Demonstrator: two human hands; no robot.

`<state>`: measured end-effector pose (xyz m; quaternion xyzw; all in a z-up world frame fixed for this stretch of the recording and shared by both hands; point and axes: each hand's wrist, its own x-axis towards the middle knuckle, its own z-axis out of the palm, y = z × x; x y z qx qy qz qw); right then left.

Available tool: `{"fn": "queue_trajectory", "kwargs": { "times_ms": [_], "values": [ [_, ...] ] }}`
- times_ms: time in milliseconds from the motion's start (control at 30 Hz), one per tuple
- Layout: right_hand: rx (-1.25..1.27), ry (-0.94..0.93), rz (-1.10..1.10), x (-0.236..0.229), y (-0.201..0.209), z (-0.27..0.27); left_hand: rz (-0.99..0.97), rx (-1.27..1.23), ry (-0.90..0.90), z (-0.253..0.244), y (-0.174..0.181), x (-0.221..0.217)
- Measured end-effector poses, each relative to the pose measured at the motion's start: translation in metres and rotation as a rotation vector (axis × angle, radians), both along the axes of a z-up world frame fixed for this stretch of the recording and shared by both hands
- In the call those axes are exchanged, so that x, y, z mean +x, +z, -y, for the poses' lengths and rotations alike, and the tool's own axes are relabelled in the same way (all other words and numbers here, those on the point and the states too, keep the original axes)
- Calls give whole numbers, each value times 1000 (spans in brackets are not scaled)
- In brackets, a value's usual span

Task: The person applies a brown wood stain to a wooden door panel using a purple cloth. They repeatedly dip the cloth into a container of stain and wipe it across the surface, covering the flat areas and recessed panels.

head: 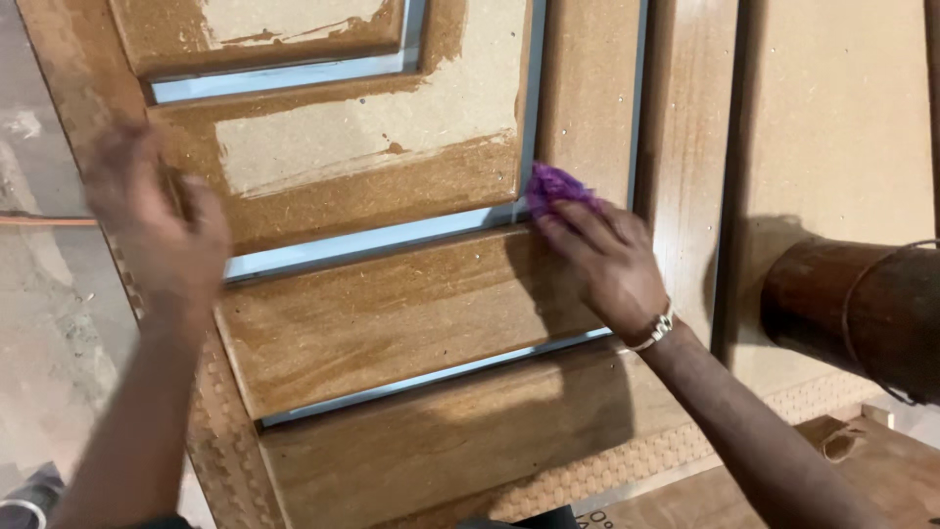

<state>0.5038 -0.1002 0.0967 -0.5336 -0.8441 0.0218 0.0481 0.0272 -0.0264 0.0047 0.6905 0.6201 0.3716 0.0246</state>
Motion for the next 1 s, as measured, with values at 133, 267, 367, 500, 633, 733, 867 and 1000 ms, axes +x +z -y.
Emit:
{"fn": "queue_trajectory", "kwargs": {
  "times_ms": [133,267,367,500,633,733,867,1000],
  "values": [
    [-153,215,219,-9,-10,-58,50,-90,-41,45,36,93],
    [-82,206,412,-7,-24,-188,130,-228,-71,65,51,161],
    [-148,46,217,-2,-21,-226,95,-172,-62,59,47,197],
    [129,315,162,-11,-26,-164,68,-236,-54,69,50,213],
    [-139,193,-117,-40,22,-47,90,-226,-13,58,54,217],
    [-94,130,-136,-33,19,-69,45,-278,-36,58,54,217],
    [126,136,78,-17,-28,-170,23,-296,-47,56,57,217],
    [196,169,151,11,-58,-304,27,-389,-33,54,63,220]
  ]
}}
